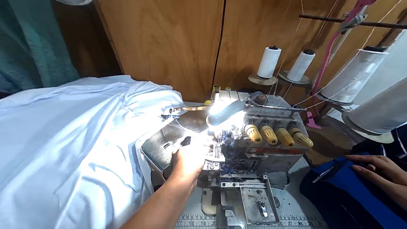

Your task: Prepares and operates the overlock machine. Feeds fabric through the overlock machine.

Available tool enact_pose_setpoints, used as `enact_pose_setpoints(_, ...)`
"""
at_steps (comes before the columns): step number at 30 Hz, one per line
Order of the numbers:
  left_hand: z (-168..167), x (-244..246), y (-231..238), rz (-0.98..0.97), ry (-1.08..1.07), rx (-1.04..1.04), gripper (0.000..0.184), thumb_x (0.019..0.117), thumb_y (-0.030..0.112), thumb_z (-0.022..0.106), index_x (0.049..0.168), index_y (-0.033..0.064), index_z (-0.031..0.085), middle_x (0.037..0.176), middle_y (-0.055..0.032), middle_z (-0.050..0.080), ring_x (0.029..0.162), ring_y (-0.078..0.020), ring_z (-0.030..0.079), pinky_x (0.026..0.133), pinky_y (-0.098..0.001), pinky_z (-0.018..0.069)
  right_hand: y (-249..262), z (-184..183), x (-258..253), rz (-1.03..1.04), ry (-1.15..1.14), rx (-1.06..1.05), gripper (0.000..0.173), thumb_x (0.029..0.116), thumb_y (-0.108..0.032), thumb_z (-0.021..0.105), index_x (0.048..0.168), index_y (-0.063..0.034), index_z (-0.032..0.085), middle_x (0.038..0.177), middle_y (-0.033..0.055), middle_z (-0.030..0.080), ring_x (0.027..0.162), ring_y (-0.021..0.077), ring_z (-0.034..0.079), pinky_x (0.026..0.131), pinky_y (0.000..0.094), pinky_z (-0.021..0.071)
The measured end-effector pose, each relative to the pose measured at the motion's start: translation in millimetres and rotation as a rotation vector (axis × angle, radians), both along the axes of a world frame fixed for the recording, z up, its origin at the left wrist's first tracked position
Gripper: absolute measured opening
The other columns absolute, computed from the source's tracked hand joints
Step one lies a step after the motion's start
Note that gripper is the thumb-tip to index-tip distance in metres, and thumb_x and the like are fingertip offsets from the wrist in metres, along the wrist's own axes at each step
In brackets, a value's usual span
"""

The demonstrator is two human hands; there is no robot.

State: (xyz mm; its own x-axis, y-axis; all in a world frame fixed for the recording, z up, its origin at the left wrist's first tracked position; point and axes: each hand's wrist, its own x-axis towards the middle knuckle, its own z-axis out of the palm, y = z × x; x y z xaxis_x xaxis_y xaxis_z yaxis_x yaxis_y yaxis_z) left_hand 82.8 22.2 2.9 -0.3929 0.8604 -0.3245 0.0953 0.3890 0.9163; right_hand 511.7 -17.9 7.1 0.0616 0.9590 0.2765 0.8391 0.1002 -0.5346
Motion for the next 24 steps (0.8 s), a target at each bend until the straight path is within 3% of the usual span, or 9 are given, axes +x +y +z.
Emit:
enact_pose_setpoints(5, -8, -1, 4, 0.056, -0.016, 0.037, 0.013, 0.0919, 0.011, 0.076, 0.095, 0.0022, 0.068, 0.094, -0.0139, 0.066, 0.087, -0.0231, 0.065, 0.076, -0.0401, 0.0532, 2, -4, 5, -0.014, 0.043, 0.01, 0.035, 0.0964, -0.02, 0.058, 0.124, -0.0002, 0.067, 0.121, 0.0165, 0.056, 0.099, 0.0194, 0.057, 0.082, 0.0369, 0.0486)
enact_pose_setpoints(11, -3, -4, -1, 0.023, -0.071, 0.017, 0.018, 0.0989, 0.013, 0.067, 0.112, 0.0011, 0.063, 0.099, -0.012, 0.064, 0.087, -0.0204, 0.062, 0.074, -0.0378, 0.0532, 4, -6, 8, -0.021, 0.06, -0.004, 0.035, 0.0962, -0.021, 0.059, 0.124, -0.0013, 0.067, 0.124, 0.0173, 0.056, 0.103, 0.0203, 0.057, 0.084, 0.0367, 0.0495)
enact_pose_setpoints(16, -11, -11, 3, -0.023, -0.033, 0.03, 0.017, 0.0962, 0.015, 0.071, 0.107, 0.0016, 0.067, 0.101, -0.0131, 0.067, 0.092, -0.0231, 0.065, 0.08, -0.0419, 0.0536, 3, -7, 10, -0.016, 0.069, 0.006, 0.035, 0.0966, -0.021, 0.059, 0.124, -0.0018, 0.067, 0.122, 0.0153, 0.057, 0.098, 0.017, 0.058, 0.081, 0.0344, 0.0496)
enact_pose_setpoints(20, -9, -8, 1, -0.02, -0.05, 0.053, 0.014, 0.0965, 0.012, 0.07, 0.104, 0.0019, 0.066, 0.095, -0.0107, 0.066, 0.085, -0.0192, 0.065, 0.073, -0.0356, 0.055, 3, -5, 9, -0.019, 0.073, -0.017, 0.036, 0.0974, -0.022, 0.059, 0.126, -0.0021, 0.067, 0.123, 0.0154, 0.057, 0.099, 0.0168, 0.057, 0.081, 0.0336, 0.049)
enact_pose_setpoints(24, -8, -8, 0, -0.029, -0.055, 0.042, 0.013, 0.0974, 0.012, 0.069, 0.105, 0.0014, 0.066, 0.095, -0.0109, 0.066, 0.084, -0.0191, 0.065, 0.073, -0.0355, 0.055, 2, -4, 9, -0.014, 0.057, -0.021, 0.036, 0.0977, -0.022, 0.058, 0.126, -0.0011, 0.067, 0.122, 0.0163, 0.057, 0.1, 0.0181, 0.056, 0.082, 0.0346, 0.0483)
